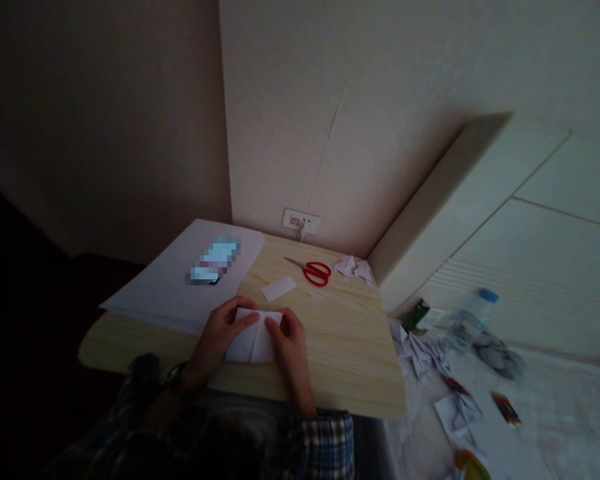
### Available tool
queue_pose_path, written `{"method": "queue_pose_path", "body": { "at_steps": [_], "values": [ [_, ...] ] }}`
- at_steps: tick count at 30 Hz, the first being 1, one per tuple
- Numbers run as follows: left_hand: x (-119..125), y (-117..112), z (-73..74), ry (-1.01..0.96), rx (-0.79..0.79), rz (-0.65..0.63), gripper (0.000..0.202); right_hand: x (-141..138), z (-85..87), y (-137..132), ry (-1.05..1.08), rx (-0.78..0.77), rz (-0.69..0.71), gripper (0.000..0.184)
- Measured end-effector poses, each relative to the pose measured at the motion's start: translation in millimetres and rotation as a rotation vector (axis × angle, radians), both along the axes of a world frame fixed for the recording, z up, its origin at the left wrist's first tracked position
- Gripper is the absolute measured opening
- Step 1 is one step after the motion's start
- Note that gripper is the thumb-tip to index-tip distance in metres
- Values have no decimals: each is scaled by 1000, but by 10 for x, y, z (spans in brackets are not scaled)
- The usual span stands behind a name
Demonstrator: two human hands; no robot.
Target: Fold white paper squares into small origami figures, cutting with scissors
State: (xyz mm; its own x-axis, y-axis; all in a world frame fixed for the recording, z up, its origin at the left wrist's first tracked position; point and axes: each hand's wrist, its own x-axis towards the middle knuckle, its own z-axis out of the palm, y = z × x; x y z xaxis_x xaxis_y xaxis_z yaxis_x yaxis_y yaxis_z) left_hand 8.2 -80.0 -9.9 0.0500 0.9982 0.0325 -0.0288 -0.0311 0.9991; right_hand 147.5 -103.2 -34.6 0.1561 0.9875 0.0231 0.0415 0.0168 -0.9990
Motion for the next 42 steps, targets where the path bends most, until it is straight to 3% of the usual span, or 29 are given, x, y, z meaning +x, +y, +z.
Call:
{"method": "queue_pose_path", "body": {
  "at_steps": [7,14,25,42],
  "values": [
    [1,-20,-10,4,21,-49,25,-2,20,-25,-49,25,-40,18],
    [14,12,-120,50,97,-89,17,-10,48,-52,-138,63,-94,18],
    [-15,33,-142,56,120,-67,21,-29,63,-95,-230,154,-49,19],
    [30,10,-243,36,146,-76,45,-32,86,-125,-299,182,-79,21]
  ]
}}
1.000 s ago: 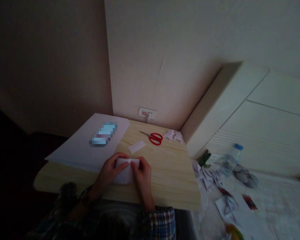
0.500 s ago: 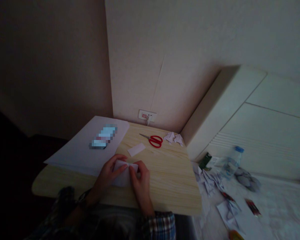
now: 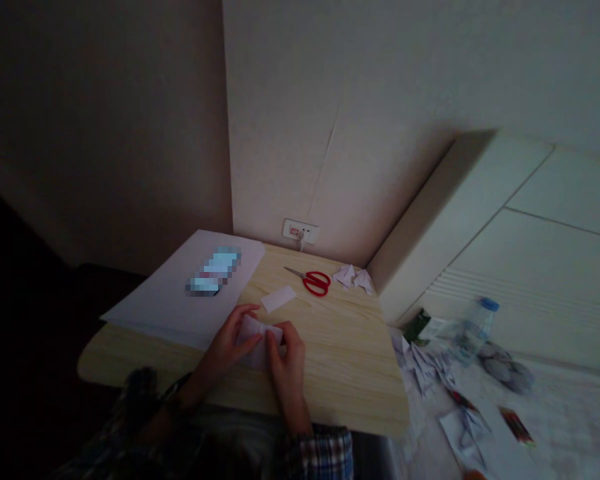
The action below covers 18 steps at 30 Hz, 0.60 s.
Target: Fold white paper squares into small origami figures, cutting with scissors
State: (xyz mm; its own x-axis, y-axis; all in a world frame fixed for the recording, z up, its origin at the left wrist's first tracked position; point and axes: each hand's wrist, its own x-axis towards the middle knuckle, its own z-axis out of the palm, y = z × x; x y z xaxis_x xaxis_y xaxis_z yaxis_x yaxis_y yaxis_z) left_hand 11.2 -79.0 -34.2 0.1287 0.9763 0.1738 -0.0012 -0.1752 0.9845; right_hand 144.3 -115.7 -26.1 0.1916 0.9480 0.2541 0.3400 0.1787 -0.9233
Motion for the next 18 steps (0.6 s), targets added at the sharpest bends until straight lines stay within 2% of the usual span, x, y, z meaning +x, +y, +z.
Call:
{"method": "queue_pose_path", "body": {
  "at_steps": [13,18],
  "values": [
    [-4,-15,29,-64,-16,-3,42,4,-40,10,23,-12,-1,15],
    [-9,-16,19,-77,-21,5,42,-9,-67,21,97,-44,-53,23]
  ]
}}
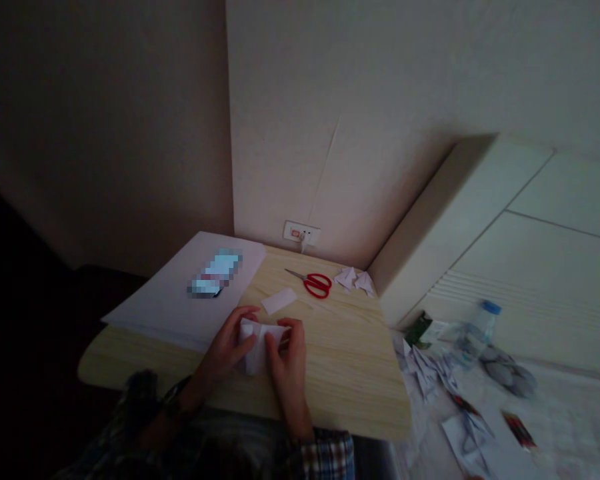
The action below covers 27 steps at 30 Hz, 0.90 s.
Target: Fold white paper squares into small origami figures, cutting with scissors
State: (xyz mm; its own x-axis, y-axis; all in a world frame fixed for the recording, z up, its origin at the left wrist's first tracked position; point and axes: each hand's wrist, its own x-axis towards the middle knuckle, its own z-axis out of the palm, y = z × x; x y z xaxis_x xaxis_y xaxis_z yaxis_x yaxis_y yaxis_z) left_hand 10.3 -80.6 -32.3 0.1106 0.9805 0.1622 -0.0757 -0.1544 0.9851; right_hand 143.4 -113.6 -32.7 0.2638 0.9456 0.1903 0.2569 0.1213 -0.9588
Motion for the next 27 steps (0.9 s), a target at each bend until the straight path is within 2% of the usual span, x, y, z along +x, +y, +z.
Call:
{"method": "queue_pose_path", "body": {
  "at_steps": [8,16,27],
  "values": [
    [-10,27,-52,-16,4,14,42,-19,-50,25,54,0,14,37],
    [-24,39,-43,-36,10,49,40,-22,-42,15,-8,103,77,15],
    [-31,24,39,-30,-2,48,39,-31,-42,3,-78,82,156,26]
  ]
}}
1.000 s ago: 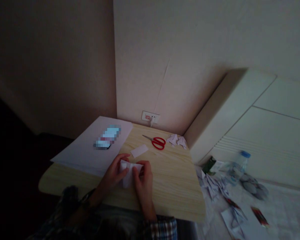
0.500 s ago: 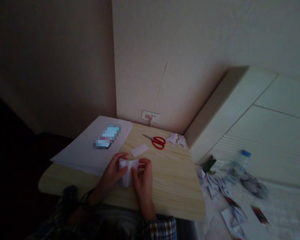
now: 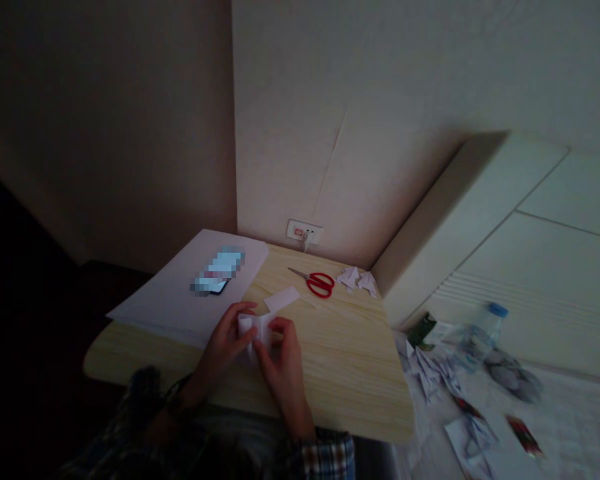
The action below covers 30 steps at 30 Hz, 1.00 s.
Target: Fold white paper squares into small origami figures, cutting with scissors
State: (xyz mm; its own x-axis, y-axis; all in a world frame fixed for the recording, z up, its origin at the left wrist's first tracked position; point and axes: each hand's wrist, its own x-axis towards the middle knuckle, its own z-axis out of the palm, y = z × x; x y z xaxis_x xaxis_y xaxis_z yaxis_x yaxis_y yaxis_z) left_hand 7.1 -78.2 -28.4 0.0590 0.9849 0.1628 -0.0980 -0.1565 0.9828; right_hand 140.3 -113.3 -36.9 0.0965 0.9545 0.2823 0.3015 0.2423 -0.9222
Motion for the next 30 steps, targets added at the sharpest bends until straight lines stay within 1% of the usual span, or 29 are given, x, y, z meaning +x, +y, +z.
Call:
{"method": "queue_pose_path", "body": {
  "at_steps": [9,15,21,26,30],
  "values": [
    [2,-23,15,-8,16,-19,41,-13,74,-27,1,-37,10,21],
    [8,-21,26,-3,18,-1,39,-8,55,-23,17,-30,-2,23],
    [7,-11,-9,-7,24,-9,39,0,61,-17,28,-27,-5,21],
    [-2,5,-14,2,19,22,39,19,66,-19,24,-36,-93,19],
    [-3,6,10,8,3,31,40,27,32,-14,44,-26,-140,15]
  ]
}}
